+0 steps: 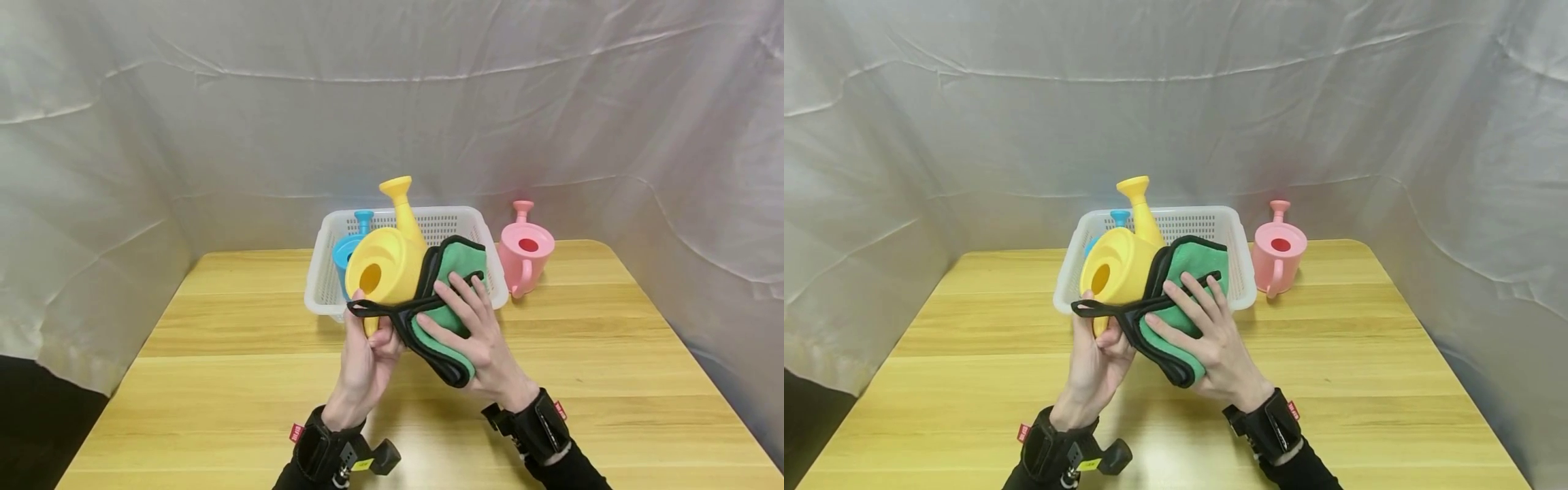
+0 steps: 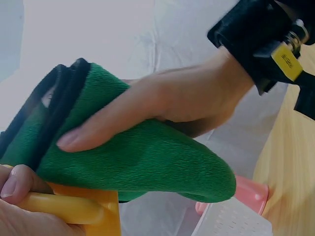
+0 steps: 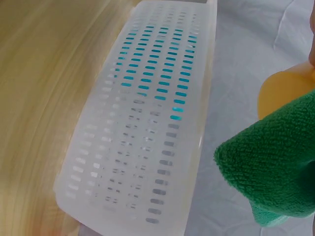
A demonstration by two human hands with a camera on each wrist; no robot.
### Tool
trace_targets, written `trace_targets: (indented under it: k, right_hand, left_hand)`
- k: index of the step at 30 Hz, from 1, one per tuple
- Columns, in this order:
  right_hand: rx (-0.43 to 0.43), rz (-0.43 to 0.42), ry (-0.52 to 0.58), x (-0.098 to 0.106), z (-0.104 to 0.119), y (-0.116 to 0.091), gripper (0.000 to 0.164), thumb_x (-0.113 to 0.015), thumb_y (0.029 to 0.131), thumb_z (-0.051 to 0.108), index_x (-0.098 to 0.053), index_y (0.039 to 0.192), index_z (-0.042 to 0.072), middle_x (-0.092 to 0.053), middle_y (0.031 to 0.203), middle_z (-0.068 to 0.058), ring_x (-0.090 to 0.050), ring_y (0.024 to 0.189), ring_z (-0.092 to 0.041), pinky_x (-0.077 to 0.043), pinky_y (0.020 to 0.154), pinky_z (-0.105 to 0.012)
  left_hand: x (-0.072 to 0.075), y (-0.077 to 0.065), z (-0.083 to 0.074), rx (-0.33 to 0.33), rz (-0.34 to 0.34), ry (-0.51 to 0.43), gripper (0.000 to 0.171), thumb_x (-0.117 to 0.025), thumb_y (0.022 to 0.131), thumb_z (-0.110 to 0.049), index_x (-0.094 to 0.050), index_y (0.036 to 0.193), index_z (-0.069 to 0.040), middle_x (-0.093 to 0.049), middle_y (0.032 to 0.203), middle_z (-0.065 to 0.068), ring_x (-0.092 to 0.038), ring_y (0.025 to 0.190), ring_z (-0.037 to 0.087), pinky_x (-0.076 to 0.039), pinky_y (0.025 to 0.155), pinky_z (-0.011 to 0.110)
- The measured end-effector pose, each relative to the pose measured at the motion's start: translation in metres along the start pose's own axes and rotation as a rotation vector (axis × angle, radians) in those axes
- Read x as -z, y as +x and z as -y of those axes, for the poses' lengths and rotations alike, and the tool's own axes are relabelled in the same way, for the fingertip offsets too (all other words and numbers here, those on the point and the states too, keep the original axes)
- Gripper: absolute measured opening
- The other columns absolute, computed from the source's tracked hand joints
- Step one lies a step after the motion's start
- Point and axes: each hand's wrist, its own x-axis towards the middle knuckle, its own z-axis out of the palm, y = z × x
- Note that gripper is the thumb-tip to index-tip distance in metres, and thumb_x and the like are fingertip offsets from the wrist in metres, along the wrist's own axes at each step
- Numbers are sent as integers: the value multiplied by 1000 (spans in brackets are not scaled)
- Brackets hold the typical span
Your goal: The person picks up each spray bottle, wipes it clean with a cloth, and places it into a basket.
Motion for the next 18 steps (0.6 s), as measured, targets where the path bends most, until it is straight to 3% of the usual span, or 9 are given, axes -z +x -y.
trace_targets:
  k: [7,12,18]
  right_hand:
    - [9,-18,29,-2,-7,-6,51,-38,104,49,-56,144,21,-41,159,-16,-30,152,-35,-15,125,-56]
    - [11,-31,35,-3,-8,-8,50,-39,104,47,-57,143,21,-41,159,-16,-31,152,-35,-16,125,-57]
    - [0,-54,33,-4,-5,-5,47,-41,105,44,-57,143,21,-41,159,-17,-31,152,-36,-17,126,-54]
  left_hand:
    - [4,3,-6,-53,66,-5,60,-16,110,-47,-27,58,-20,-19,54,-4,-13,50,12,-10,54,28]
    - [3,4,-8,-65,79,-40,59,-15,110,-46,-28,58,-21,-19,53,-4,-12,50,11,-10,53,28]
    - [0,3,-3,-93,99,-3,59,-13,110,-46,-29,60,-19,-20,54,-3,-13,49,13,-10,53,30]
